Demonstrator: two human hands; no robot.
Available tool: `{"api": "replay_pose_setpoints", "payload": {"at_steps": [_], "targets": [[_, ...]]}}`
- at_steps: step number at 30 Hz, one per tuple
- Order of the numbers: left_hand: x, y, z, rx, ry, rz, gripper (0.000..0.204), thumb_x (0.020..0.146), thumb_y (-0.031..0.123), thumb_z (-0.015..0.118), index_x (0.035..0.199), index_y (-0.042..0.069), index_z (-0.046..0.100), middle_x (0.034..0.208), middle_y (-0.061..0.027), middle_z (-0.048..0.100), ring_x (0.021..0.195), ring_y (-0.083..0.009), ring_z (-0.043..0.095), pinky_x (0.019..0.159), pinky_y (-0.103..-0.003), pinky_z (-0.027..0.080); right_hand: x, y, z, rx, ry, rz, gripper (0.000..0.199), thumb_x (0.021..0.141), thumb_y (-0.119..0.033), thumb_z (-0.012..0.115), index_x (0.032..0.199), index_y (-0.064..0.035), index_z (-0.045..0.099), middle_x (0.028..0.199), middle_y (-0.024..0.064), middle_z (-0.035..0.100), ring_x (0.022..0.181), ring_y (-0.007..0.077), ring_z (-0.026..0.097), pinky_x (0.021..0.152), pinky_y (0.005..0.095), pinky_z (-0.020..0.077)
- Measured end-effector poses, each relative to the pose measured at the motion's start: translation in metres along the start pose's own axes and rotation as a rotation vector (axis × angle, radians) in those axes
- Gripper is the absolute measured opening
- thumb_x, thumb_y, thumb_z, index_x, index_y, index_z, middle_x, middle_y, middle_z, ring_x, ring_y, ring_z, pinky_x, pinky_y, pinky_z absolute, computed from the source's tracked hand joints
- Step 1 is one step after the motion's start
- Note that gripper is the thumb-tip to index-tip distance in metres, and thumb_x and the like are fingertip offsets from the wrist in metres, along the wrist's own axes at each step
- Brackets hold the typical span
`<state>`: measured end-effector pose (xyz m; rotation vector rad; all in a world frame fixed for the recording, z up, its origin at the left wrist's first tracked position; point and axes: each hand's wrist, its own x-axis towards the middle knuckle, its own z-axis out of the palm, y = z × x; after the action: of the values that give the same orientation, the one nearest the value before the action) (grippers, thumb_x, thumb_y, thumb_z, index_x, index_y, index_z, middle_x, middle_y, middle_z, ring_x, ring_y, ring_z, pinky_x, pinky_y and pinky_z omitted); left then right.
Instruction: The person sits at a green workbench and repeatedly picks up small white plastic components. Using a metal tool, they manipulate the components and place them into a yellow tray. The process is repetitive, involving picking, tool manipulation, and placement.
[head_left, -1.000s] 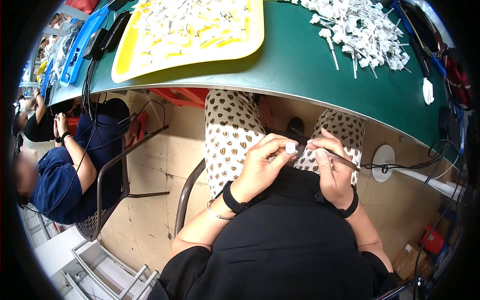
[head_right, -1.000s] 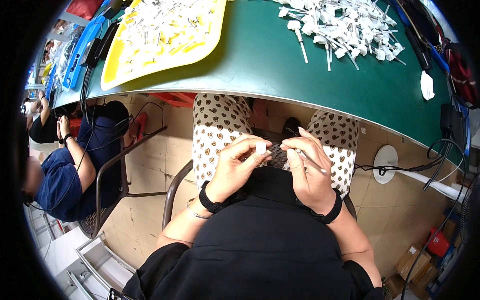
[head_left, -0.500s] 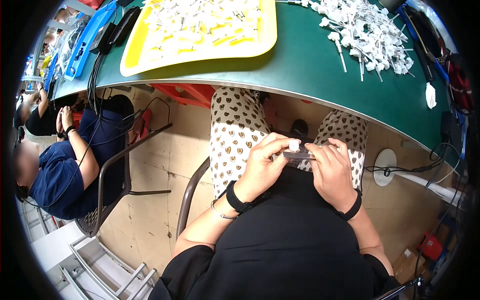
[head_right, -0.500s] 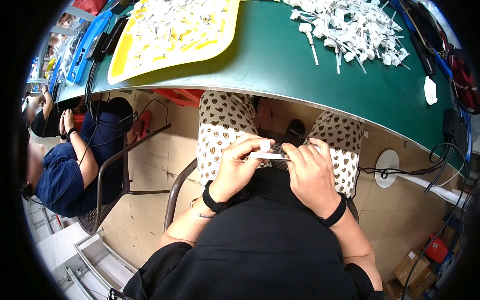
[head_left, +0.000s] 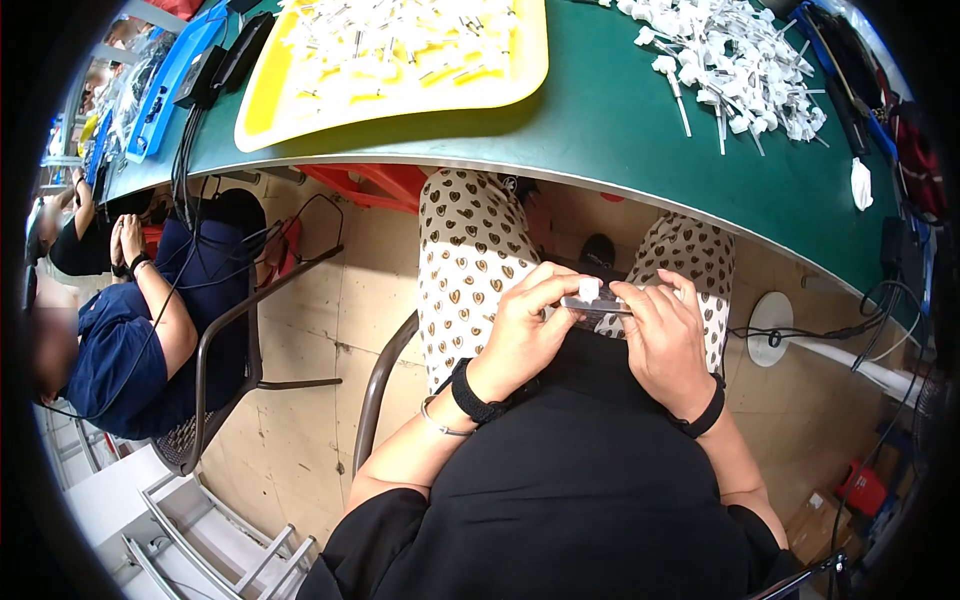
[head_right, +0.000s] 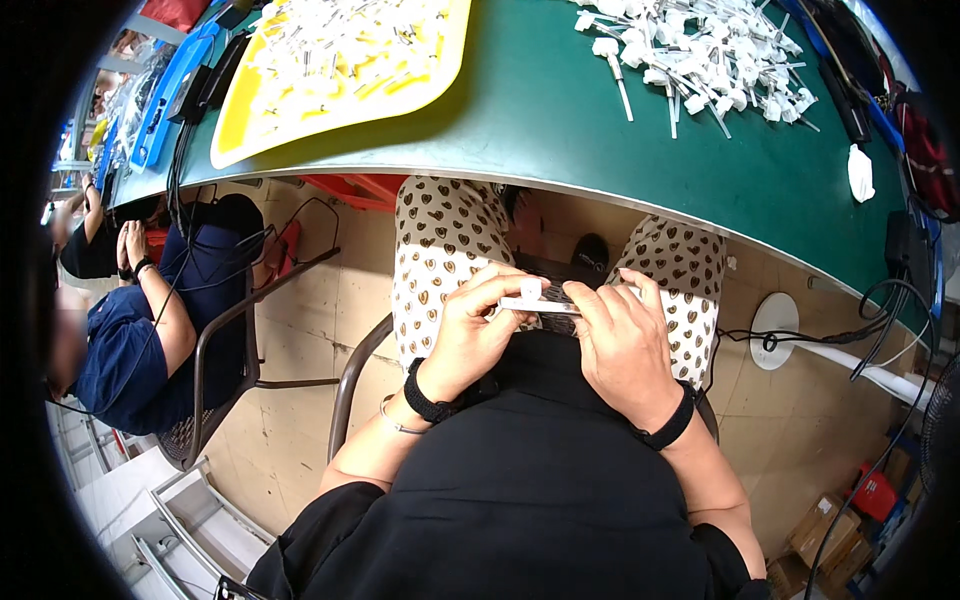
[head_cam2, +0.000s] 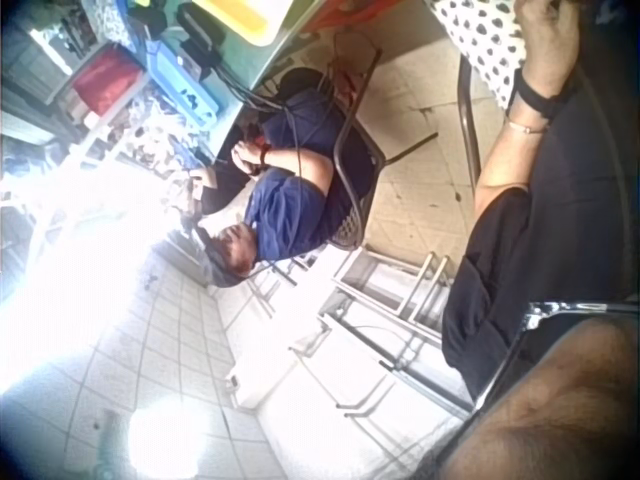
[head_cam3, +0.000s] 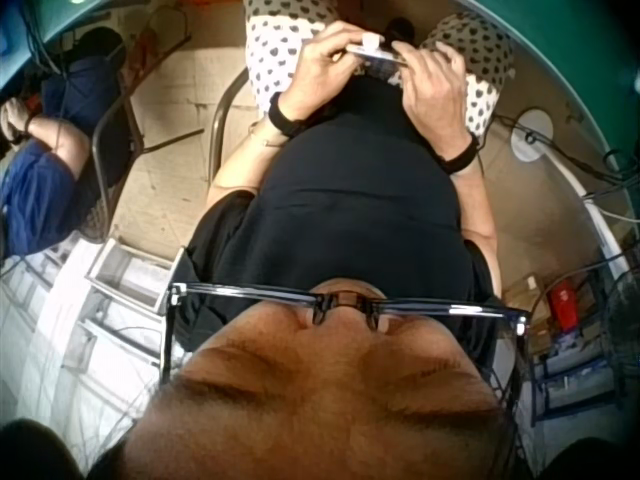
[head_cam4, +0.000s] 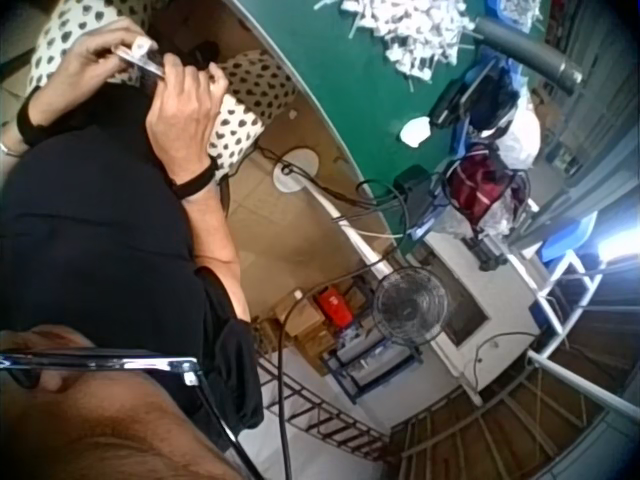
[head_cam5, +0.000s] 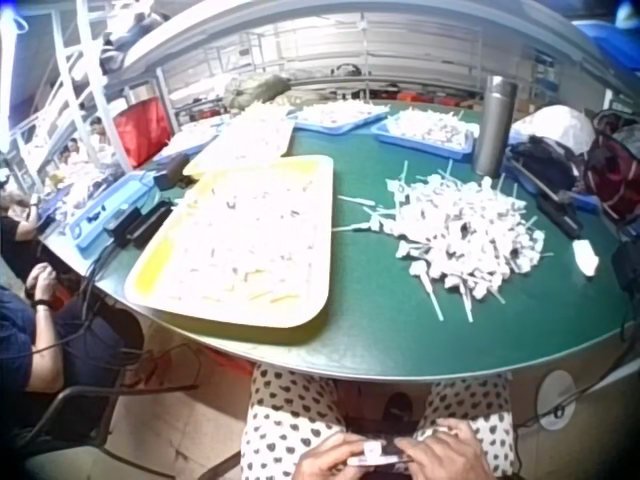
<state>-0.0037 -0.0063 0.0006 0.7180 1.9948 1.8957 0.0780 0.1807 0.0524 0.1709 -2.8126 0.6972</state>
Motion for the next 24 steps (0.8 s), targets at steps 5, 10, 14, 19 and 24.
{"api": "replay_pose_setpoints", "payload": {"at_steps": [5, 10, 14, 19, 24], "targets": [[0.0003, 0.0024, 0.0007, -0.007, 0.005, -0.016, 0.035, 0.087, -0.013, 0.061, 0.117, -0.002, 0.076, 0.107, -0.0104, 0.071, 0.093, -0.0171, 0.069, 0.077, -0.028, 0.059, -0.0016, 0.0009, 0.0007, 0.014, 0.008, -0.004, 0.036, 0.083, 0.002, 0.075, 0.118, -0.0022, 0.069, 0.085, 0.0113, 0.065, 0.082, 0.0303, 0.066, 0.103, 0.05, 0.0487], [0.0012, 0.0037, -0.0007, 0.036, -0.001, -0.007, 0.035, 0.087, -0.013, 0.063, 0.117, -0.001, 0.077, 0.107, -0.0103, 0.071, 0.094, -0.0184, 0.069, 0.078, -0.029, 0.059, -0.0023, 0.0017, 0.0003, 0.03, 0.01, -0.001, 0.037, 0.083, 0.002, 0.075, 0.119, -0.0024, 0.069, 0.085, 0.0112, 0.065, 0.083, 0.0301, 0.066, 0.104, 0.0503, 0.0485], [0.0003, 0.0025, 0.0001, 0.027, -0.002, -0.008, 0.034, 0.088, -0.012, 0.063, 0.117, 0.0, 0.077, 0.106, -0.0105, 0.071, 0.094, -0.0191, 0.069, 0.078, -0.029, 0.058, -0.0038, 0.0028, 0.0019, 0.023, 0.01, 0.0, 0.038, 0.082, 0.003, 0.075, 0.12, -0.0024, 0.069, 0.086, 0.0112, 0.065, 0.085, 0.0299, 0.066, 0.105, 0.0503, 0.0482], [0.0012, -0.0013, -0.0008, 0.048, -0.009, 0.037, 0.033, 0.089, -0.011, 0.063, 0.117, 0.0, 0.077, 0.107, -0.0101, 0.071, 0.093, -0.0178, 0.068, 0.077, -0.028, 0.058, -0.0047, 0.0012, 0.002, 0.031, -0.018, -0.015, 0.04, 0.082, 0.002, 0.075, 0.121, -0.0025, 0.069, 0.088, 0.0111, 0.066, 0.085, 0.0294, 0.067, 0.105, 0.0503, 0.048], [-0.0009, 0.001, 0.0006, 0.0, -0.03, -0.051, 0.034, 0.09, -0.012, 0.061, 0.118, -0.001, 0.076, 0.108, -0.0089, 0.07, 0.092, -0.0148, 0.068, 0.076, -0.026, 0.058, -0.0055, 0.0035, 0.0033, 0.027, -0.012, 0.007, 0.04, 0.082, 0.002, 0.075, 0.121, -0.0027, 0.069, 0.087, 0.0107, 0.067, 0.084, 0.029, 0.067, 0.106, 0.0504, 0.0476]]}}
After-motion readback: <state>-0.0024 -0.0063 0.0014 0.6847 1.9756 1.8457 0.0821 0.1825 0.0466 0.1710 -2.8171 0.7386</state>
